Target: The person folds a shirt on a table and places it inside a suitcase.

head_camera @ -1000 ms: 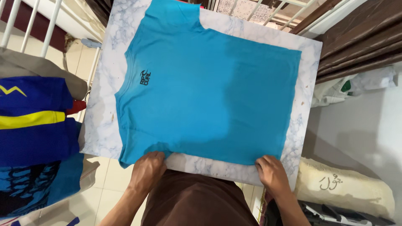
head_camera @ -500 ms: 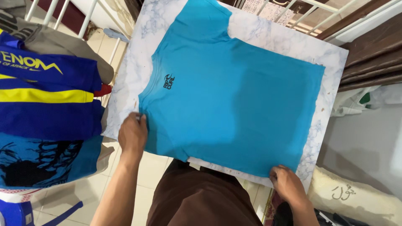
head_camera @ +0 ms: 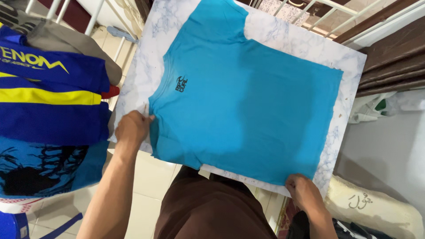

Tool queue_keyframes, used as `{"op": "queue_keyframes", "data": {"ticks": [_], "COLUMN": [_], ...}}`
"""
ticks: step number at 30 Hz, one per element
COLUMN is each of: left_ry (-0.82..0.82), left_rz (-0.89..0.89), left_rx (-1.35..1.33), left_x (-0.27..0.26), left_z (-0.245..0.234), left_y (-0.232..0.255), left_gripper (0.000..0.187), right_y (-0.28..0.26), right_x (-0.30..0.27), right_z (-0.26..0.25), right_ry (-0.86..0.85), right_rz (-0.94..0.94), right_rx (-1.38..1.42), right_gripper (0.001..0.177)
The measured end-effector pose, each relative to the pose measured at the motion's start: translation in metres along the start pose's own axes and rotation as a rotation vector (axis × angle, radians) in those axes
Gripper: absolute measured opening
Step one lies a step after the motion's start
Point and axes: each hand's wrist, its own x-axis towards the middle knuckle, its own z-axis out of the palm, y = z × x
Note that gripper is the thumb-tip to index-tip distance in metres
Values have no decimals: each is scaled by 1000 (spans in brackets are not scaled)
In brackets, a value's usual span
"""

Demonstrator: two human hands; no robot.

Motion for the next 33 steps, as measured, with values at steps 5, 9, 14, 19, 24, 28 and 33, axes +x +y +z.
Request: {"op": "queue_keyframes", "data": {"ticks": [5, 9, 14, 19, 24, 28, 33], "left_ry": [-177, -172, -199, 152, 273, 390, 373], "left_rz": [-1, 47, 38, 272, 672, 484, 36], "left_rx": [-51, -40, 24, 121, 7, -193, -679], "left_x": [-2, 16, 12, -11, -54, -94, -128], "left_z": [13, 7, -21, -12, 28, 43, 92], "left_y": [0, -22, -23, 16, 62, 24, -57], "left_gripper": [36, 37, 38, 49, 56, 51, 47], "right_y": [5, 3, -5, -13, -38, -24, 14], "right_x": [1, 1, -2, -2, 13, -1, -27], "right_z": [2, 0, 2, 0, 2, 6, 22], "right_ry": [-2, 5, -27, -70, -46, -27, 140], "right_rz": [-10, -6, 9, 55, 8, 3, 37], "right_rx": [10, 30, 11, -101, 15, 5, 131], "right_gripper": [11, 12, 12, 15, 25, 32, 27]}}
